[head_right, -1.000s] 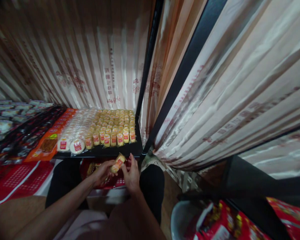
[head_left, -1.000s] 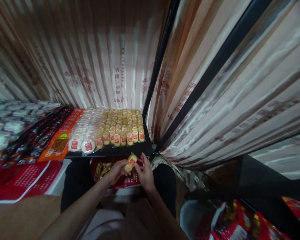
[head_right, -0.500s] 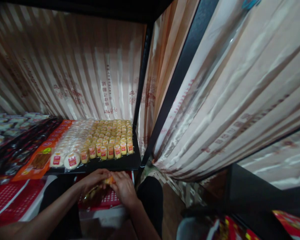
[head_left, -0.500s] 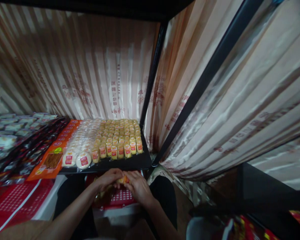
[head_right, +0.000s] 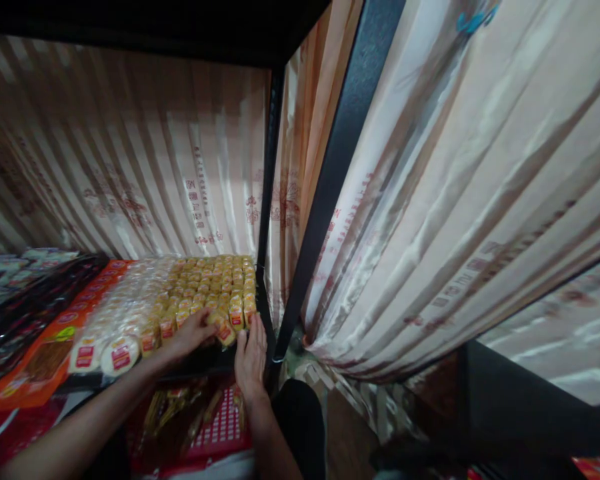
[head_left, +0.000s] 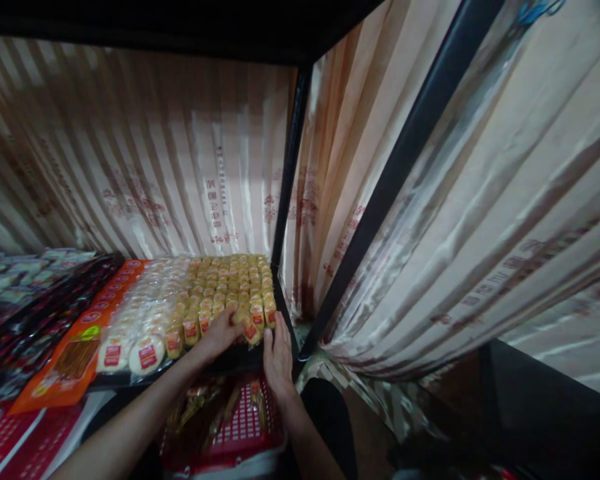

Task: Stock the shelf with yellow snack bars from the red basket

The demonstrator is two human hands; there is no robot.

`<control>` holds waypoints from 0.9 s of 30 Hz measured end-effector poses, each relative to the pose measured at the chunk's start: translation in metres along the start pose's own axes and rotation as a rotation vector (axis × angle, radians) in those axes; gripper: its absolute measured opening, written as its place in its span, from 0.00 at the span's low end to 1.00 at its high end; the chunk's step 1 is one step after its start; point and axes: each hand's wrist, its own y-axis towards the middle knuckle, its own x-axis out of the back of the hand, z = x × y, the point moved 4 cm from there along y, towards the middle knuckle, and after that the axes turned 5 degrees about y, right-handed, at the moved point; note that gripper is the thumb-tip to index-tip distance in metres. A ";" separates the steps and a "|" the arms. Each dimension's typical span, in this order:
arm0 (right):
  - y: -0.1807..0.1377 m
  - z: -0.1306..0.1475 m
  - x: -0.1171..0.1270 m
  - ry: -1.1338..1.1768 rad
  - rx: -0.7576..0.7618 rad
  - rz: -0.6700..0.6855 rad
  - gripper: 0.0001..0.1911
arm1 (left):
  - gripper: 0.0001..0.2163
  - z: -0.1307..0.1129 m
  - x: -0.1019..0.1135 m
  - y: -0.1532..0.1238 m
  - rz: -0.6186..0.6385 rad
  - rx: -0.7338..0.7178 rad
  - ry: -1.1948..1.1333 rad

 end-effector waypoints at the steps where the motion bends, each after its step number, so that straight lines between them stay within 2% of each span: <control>1: 0.008 -0.007 -0.005 0.003 -0.025 -0.010 0.29 | 0.11 -0.009 0.002 0.010 -0.048 -0.034 0.040; 3: 0.024 -0.019 -0.016 0.006 -0.062 -0.018 0.31 | 0.10 -0.028 0.004 0.031 -0.121 -0.119 0.112; 6: 0.046 -0.026 -0.025 0.005 -0.062 -0.031 0.32 | 0.11 -0.055 0.003 0.060 -0.137 -0.191 0.187; 10: 0.065 -0.026 -0.026 -0.036 -0.054 -0.068 0.34 | 0.16 -0.075 -0.002 0.098 -0.182 -0.205 0.255; 15: 0.069 -0.037 -0.030 -0.054 -0.075 -0.066 0.36 | 0.16 -0.084 -0.020 0.151 -0.235 -0.202 0.295; 19: 0.067 -0.045 -0.038 -0.059 -0.055 0.005 0.33 | 0.13 -0.095 -0.039 0.184 -0.196 -0.307 0.445; 22: 0.066 -0.044 -0.037 -0.088 -0.059 0.019 0.32 | 0.12 -0.099 -0.052 0.198 -0.117 -0.374 0.549; 27: 0.067 -0.038 -0.034 -0.120 -0.040 0.040 0.31 | 0.13 -0.089 -0.061 0.211 -0.056 -0.402 0.648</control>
